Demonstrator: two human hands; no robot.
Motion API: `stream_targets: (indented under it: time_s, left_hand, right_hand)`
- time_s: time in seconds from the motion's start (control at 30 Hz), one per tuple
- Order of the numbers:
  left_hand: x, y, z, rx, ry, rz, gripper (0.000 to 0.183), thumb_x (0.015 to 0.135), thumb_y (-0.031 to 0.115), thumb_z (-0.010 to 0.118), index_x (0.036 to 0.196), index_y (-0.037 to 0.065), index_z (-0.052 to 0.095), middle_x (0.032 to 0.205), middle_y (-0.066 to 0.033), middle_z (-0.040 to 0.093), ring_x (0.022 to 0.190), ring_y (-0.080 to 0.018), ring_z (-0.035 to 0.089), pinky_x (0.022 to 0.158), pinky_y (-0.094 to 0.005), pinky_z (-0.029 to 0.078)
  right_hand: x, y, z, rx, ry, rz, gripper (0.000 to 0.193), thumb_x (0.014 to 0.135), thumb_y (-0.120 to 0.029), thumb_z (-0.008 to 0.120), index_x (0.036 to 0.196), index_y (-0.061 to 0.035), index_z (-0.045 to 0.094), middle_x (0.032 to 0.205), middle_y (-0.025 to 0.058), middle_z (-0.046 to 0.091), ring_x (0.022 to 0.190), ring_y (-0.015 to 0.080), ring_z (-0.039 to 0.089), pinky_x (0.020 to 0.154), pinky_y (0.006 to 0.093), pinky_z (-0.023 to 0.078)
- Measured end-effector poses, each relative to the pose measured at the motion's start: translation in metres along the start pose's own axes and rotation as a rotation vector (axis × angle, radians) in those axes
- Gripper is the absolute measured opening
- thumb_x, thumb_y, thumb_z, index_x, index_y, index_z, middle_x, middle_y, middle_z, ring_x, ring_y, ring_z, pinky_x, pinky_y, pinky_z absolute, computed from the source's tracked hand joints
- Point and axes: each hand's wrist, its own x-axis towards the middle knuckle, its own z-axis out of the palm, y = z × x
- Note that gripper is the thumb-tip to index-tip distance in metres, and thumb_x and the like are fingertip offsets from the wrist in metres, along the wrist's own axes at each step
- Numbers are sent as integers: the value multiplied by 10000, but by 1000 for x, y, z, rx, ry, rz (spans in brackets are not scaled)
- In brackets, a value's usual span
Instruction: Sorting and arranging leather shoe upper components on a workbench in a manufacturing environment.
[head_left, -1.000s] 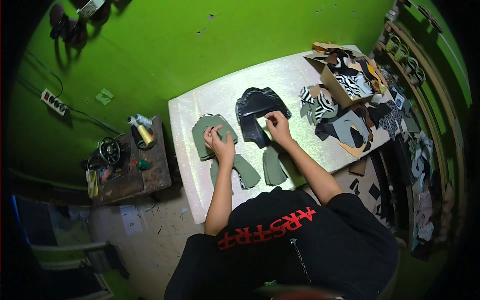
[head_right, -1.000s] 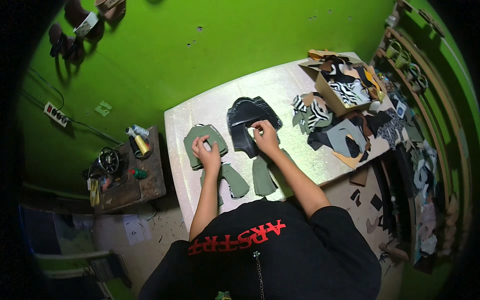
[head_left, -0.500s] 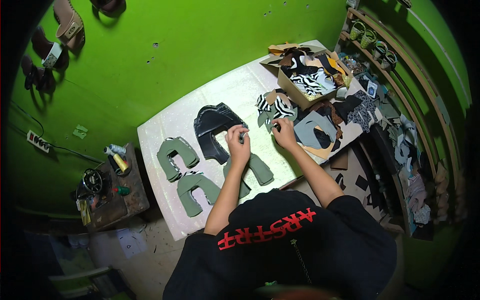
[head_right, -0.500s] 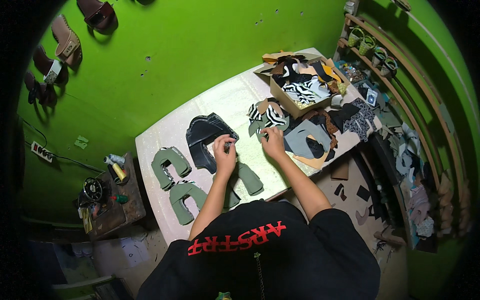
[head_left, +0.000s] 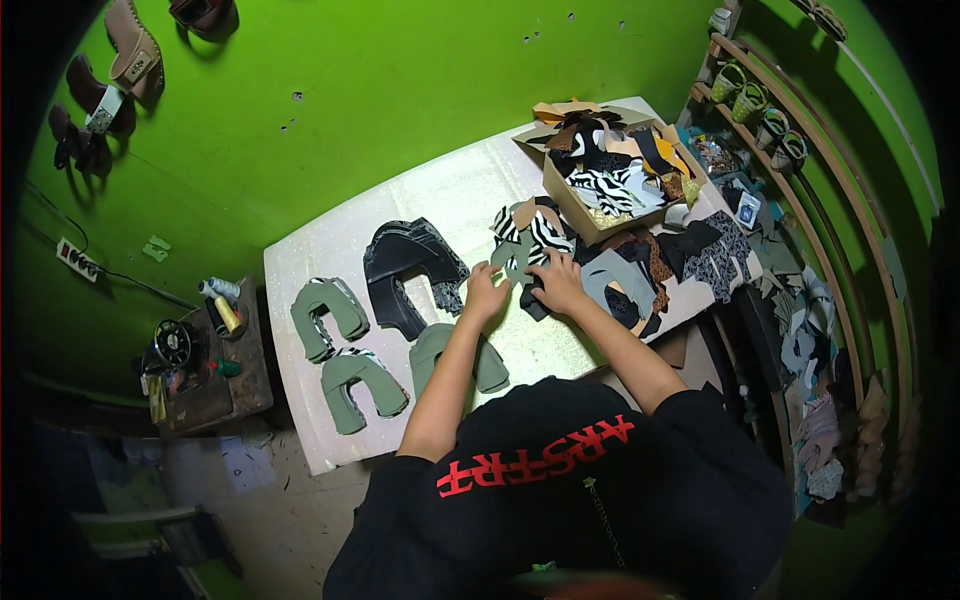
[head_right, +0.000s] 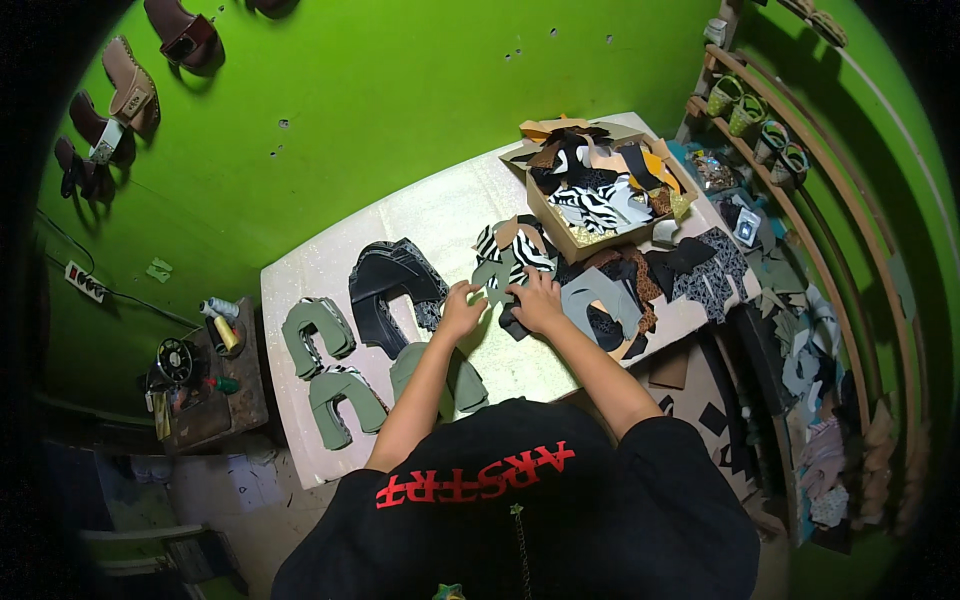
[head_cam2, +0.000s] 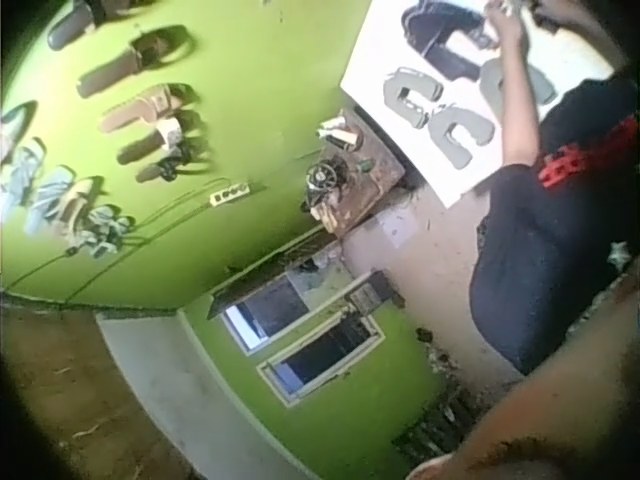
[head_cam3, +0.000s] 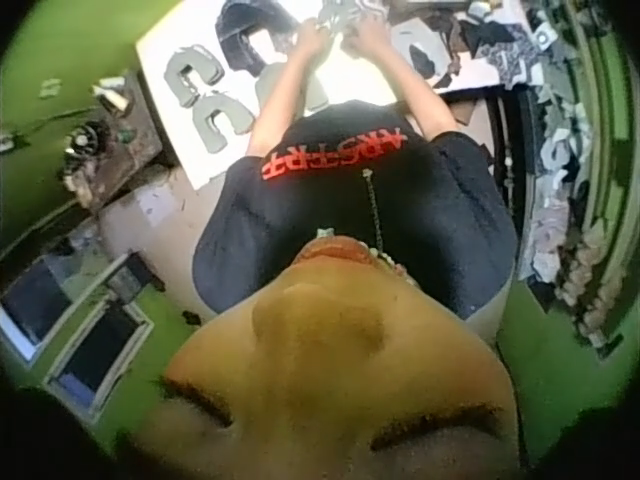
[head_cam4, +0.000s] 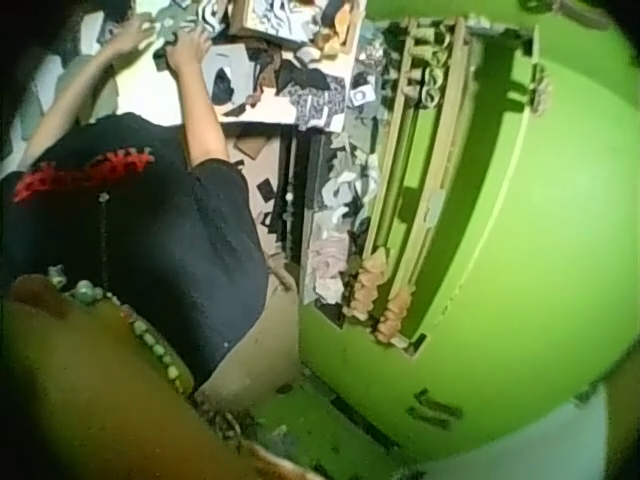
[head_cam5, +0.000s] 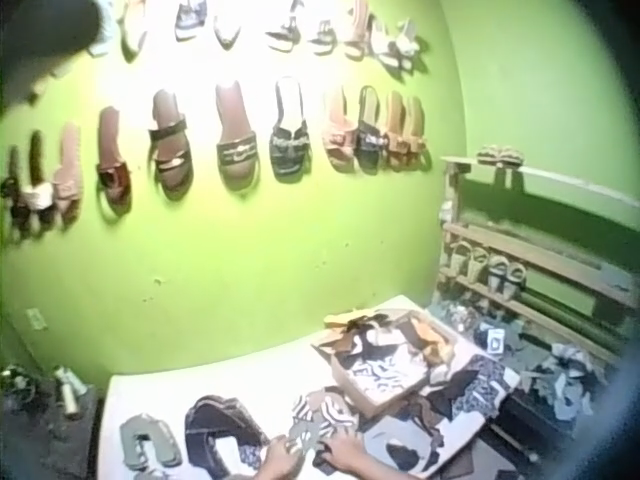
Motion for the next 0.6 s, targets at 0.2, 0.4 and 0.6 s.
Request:
stream_targets:
  time_s: [0.2, 0.4, 0.6]
  left_hand:
    - [20, 4, 10, 65, -84, -96, 442, 705, 283, 606, 1039, -6, 585, 1239, -243, 400, 1146, -384, 374, 971, -405, 286]
    - [30, -3, 14, 131, -124, -130, 450, 696, 285, 607, 1028, -18, 588, 1204, -227, 436, 1110, -381, 394, 957, -399, 288]
    - [24, 8, 3, 8, 105, -49, 347, 694, 246, 659, 915, -20, 626, 921, -167, 603, 840, -264, 588, 752, -339, 445]
  right_hand:
    - [11, 12, -6, 24, -14, 39, 534, 651, -213, 694, 1152, -164, 516, 1237, 114, 343, 1119, 305, 338, 879, 420, 322]
    - [17, 18, -8, 97, -18, 48, 593, 648, -195, 695, 1191, -120, 470, 1202, 118, 352, 1109, 306, 347, 882, 428, 340]
    - [13, 18, -5, 107, -2, 48, 580, 654, -202, 686, 1185, -120, 466, 1208, 119, 343, 1121, 316, 328, 884, 438, 325]
